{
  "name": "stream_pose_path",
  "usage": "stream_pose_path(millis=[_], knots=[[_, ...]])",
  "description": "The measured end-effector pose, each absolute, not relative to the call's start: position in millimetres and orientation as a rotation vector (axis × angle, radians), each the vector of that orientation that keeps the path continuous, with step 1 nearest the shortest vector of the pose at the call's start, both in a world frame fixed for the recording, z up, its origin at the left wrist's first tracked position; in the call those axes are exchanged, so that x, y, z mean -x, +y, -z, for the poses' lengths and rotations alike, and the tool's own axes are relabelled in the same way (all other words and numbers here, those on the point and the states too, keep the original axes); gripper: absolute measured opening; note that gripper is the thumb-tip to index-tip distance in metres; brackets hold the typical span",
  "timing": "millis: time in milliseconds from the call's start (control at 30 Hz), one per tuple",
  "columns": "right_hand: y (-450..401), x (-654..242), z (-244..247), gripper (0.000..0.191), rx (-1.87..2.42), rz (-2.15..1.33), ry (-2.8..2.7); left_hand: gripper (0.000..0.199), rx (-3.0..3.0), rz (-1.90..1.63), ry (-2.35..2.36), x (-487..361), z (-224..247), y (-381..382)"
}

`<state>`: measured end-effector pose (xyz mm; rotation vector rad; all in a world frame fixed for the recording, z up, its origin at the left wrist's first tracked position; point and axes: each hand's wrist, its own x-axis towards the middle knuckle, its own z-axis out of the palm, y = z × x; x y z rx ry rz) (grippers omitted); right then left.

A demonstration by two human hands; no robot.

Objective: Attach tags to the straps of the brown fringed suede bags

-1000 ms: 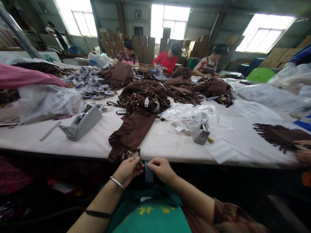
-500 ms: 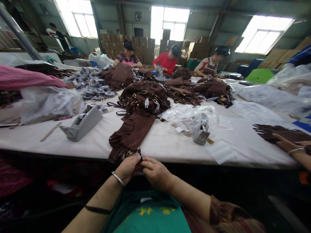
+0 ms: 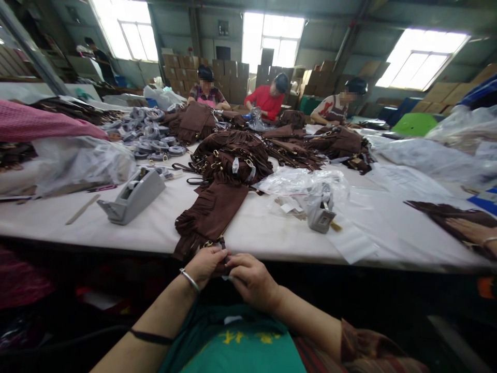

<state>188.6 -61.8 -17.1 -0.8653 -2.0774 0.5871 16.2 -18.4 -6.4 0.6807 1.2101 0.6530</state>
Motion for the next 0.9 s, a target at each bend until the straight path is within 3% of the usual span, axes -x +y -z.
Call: stream_pose_path(millis=[167, 300, 900], knots=[[-60.8, -196.5, 31.3, 0.015, 1.345, -1.013, -1.626, 0.032, -0.713, -0.611, 1.278, -11.4, 2.8, -16.4], [-56.3, -196.3, 42.8, 0.013, 1.429, -1.281, -1.447, 0.037, -0.751, -0.63, 1.289, -11.1, 0.4, -14.5], [-54.2, -181.1, 36.5, 0.018, 1.409, -1.527, -1.287, 0.033, -0.994, -0.711, 1.417, -12.8, 11.2, -14.7]])
